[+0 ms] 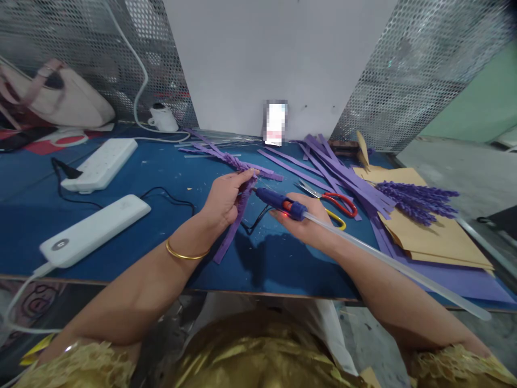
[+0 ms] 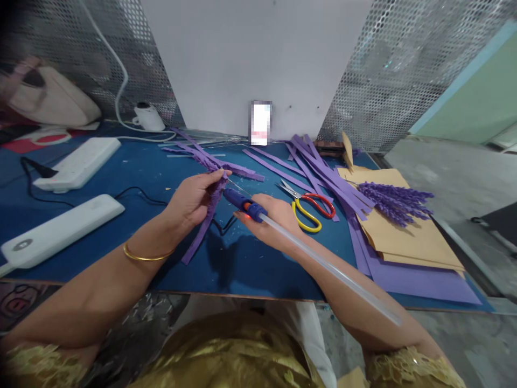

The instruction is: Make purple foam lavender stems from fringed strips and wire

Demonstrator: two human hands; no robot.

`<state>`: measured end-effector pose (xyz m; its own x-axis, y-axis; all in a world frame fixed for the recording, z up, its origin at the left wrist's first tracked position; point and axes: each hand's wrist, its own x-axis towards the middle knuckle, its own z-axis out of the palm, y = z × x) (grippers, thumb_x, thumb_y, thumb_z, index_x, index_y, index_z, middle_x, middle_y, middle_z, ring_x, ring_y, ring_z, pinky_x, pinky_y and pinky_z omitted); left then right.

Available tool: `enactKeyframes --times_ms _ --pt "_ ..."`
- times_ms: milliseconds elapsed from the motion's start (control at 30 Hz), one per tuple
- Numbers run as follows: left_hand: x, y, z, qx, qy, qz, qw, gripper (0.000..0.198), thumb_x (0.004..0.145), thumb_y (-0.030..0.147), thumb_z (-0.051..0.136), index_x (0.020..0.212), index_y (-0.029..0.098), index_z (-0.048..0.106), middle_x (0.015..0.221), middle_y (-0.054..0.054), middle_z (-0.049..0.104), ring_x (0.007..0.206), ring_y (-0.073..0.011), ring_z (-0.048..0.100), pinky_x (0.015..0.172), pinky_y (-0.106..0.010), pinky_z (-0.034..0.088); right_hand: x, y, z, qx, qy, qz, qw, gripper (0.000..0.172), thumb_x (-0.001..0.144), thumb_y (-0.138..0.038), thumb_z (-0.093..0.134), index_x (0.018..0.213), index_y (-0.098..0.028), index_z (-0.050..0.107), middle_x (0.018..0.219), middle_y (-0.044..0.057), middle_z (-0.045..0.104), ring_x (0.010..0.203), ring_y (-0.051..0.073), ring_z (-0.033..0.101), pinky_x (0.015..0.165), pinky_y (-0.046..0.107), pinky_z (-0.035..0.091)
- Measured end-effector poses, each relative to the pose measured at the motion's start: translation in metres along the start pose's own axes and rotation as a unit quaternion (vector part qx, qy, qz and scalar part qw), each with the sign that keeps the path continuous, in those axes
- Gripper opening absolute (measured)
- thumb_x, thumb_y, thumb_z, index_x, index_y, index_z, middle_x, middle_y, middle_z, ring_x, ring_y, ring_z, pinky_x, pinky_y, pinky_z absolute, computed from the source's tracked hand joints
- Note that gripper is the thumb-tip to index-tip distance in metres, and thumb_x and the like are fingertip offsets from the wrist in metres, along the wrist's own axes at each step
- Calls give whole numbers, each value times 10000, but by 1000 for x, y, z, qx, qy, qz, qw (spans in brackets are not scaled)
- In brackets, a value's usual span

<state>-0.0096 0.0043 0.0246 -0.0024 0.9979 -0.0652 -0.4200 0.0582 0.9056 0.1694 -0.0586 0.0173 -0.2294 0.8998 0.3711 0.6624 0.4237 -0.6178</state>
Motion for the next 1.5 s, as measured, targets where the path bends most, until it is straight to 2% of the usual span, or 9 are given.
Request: enactKeyframes --times_ms 733,1000,1100,1167,1233,1333,1433,1500 --pt "2 -2 -2 20 2 2 1000 275 539 330 886 736 169 783 754 -45 731 723 -158 611 702 -269 475 0 -4 -1 -7 -24 -11 1000 327 849 -470 623 690 -215 492 677 -7 536 588 135 459 563 269 300" --pt "4 -2 -4 10 30 19 999 278 523 322 896 720 172 769 743 -31 732 743 -160 630 735 -281 493 0 -2 -1 -14 -18 -9 1000 334 843 -471 634 683 -214 493 666 -9 538 589 132 462 555 269 294" --pt "5 -1 -4 3 40 14 999 222 551 291 876 702 173 764 737 -38 730 719 -160 629 709 -280 504 0 -2 -4 11 -13 -3 1000 337 831 -467 658 673 -210 509 651 -10 535 588 129 454 552 269 306" --pt "5 0 -3 -1 50 -5 999 173 581 268 851 697 170 767 717 -37 724 679 -152 618 674 -275 506 1 -2 -9 68 -4 14 998 325 822 -472 673 682 -206 548 631 -11 536 566 125 448 539 271 322" --pt "6 0 -3 -4 60 -23 998 141 604 251 832 698 165 770 708 -36 723 637 -139 600 642 -271 505 4 -1 -13 154 4 48 987 323 814 -493 680 711 -196 605 638 0 573 523 120 450 508 275 343" --pt "4 2 -1 -4 65 -38 997 118 606 232 830 682 169 767 701 -38 724 598 -124 575 592 -256 495 13 8 -19 283 52 99 953 351 822 -531 664 761 -186 659 717 31 654 466 108 462 450 277 352" --pt "1 3 0 6 58 -59 997 109 604 235 834 675 181 770 676 -42 711 559 -120 547 510 -238 453 25 28 -21 404 123 141 895 349 837 -545 661 818 -197 674 733 13 648 492 94 473 456 246 380" --pt "0 3 0 21 50 -74 996 118 613 254 832 690 182 780 669 -41 699 530 -110 521 463 -227 407 33 44 -19 472 140 196 848 339 805 -523 716 844 -188 679 702 -7 618 501 79 463 457 216 390"
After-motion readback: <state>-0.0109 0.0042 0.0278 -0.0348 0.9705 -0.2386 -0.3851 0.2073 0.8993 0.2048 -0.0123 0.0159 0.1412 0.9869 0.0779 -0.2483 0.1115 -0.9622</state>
